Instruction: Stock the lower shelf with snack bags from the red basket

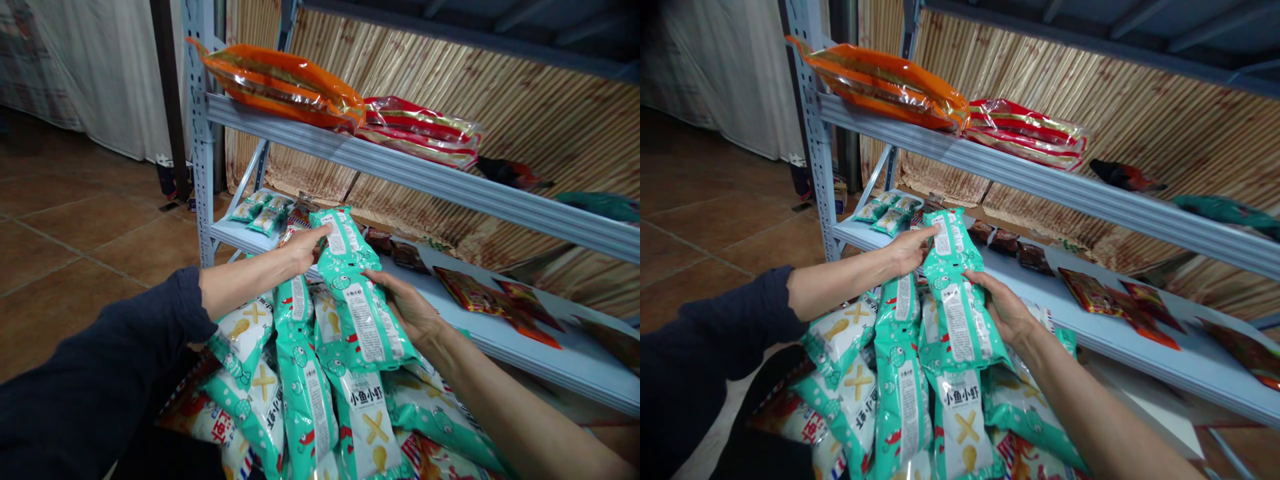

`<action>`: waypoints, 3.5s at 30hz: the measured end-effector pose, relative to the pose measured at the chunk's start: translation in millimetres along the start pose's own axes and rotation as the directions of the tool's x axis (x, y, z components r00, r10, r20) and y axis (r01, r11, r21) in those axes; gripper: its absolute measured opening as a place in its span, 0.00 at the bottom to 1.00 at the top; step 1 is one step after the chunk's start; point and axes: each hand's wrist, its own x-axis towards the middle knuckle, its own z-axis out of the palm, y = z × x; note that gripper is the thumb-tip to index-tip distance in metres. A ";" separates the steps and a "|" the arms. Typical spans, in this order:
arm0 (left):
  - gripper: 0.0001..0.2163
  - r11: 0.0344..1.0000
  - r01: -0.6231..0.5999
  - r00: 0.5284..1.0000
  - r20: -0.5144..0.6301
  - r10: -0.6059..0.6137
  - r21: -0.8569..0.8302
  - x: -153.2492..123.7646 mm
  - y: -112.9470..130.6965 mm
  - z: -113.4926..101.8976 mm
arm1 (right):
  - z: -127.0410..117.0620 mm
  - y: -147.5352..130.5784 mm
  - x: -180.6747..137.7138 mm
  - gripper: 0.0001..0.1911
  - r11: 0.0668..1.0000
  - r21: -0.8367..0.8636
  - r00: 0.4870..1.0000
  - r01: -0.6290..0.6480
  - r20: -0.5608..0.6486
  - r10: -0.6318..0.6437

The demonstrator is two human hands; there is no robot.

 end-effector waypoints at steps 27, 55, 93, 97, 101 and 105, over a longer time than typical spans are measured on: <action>0.03 0.995 0.019 0.981 -0.195 0.000 0.095 25.4 17.0 -0.2 | -7.4 3.0 1.4 0.05 0.993 -0.031 0.993 -0.117 0.019 0.117; 0.07 0.969 -0.007 0.983 0.179 -0.039 0.247 -9.9 1.9 -1.7 | -4.7 -2.0 12.8 0.07 0.995 0.061 0.995 0.076 -0.067 -0.072; 0.09 0.875 0.158 0.957 0.146 -0.250 0.458 -32.4 -4.5 -2.1 | -1.4 -4.8 40.8 0.05 0.969 0.168 0.979 0.183 -0.126 -0.163; 0.09 0.858 0.091 0.967 0.162 -0.197 0.505 -30.0 -6.7 -4.3 | 1.7 -5.1 39.8 0.07 0.969 0.169 0.977 0.178 -0.145 -0.154; 0.21 0.772 -0.124 0.990 0.126 0.057 0.623 -24.9 -7.6 -6.3 | 2.3 -5.0 39.1 0.06 0.970 0.159 0.973 0.184 -0.166 -0.158; 0.23 0.638 -0.311 0.950 0.220 0.221 0.705 -22.0 -7.5 -5.3 | 2.4 -5.1 39.3 0.07 0.968 0.145 0.971 0.205 -0.154 -0.183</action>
